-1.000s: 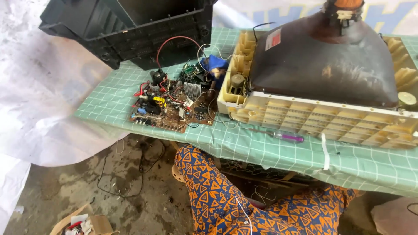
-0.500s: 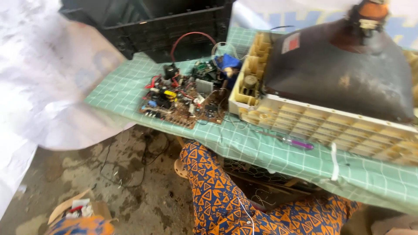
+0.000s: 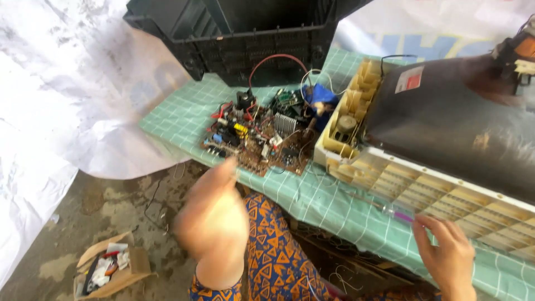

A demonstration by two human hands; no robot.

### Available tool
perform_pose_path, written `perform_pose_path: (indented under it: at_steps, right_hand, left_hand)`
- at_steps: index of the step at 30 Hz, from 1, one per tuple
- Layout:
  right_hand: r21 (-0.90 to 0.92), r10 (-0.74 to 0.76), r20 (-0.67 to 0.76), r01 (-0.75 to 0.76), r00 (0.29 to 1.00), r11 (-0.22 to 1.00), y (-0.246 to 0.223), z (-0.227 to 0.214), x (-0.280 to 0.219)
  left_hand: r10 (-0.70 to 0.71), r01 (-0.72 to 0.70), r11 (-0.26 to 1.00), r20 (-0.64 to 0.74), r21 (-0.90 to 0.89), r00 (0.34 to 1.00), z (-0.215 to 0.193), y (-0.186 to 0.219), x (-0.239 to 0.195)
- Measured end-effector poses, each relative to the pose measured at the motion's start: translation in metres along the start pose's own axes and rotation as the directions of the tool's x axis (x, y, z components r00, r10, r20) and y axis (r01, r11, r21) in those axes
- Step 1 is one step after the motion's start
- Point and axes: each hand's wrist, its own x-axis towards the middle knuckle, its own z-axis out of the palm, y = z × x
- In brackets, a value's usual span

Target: The person cleans a small speaker from a CRT television using a toothbrush, then places it back into the chassis and secures it with a screwdriver.

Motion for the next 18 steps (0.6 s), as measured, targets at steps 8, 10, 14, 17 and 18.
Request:
perform_pose_path:
  at_steps: [8,10,14,17,18]
  right_hand:
    - [-0.33,0.284,0.422,-0.146,0.861,0.933,0.095,0.071,-0.026]
    - [-0.355,0.291,0.422,-0.14,0.859,0.925,0.107,0.08,-0.027]
    - [-0.359,0.307,0.426,-0.153,0.851,0.921,0.116,0.084,-0.029]
    - [-0.307,0.26,0.422,-0.133,0.868,0.942,0.117,0.084,-0.029]
    - [-0.303,0.259,0.428,-0.133,0.866,0.944,0.121,0.084,-0.032]
  left_hand:
    - [-0.759,0.726,0.65,0.214,0.223,0.614,0.022,-0.144,-0.078]
    - [-0.818,0.766,0.575,0.245,0.288,0.521,0.027,-0.154,-0.092]
    - [-0.874,0.732,0.485,0.277,0.478,0.398,0.032,-0.181,-0.123]
    - [-0.887,0.712,0.462,0.283,0.529,0.365,0.036,-0.201,-0.136]
    - [-0.89,0.713,0.456,0.278,0.533,0.361,0.037,-0.206,-0.14]
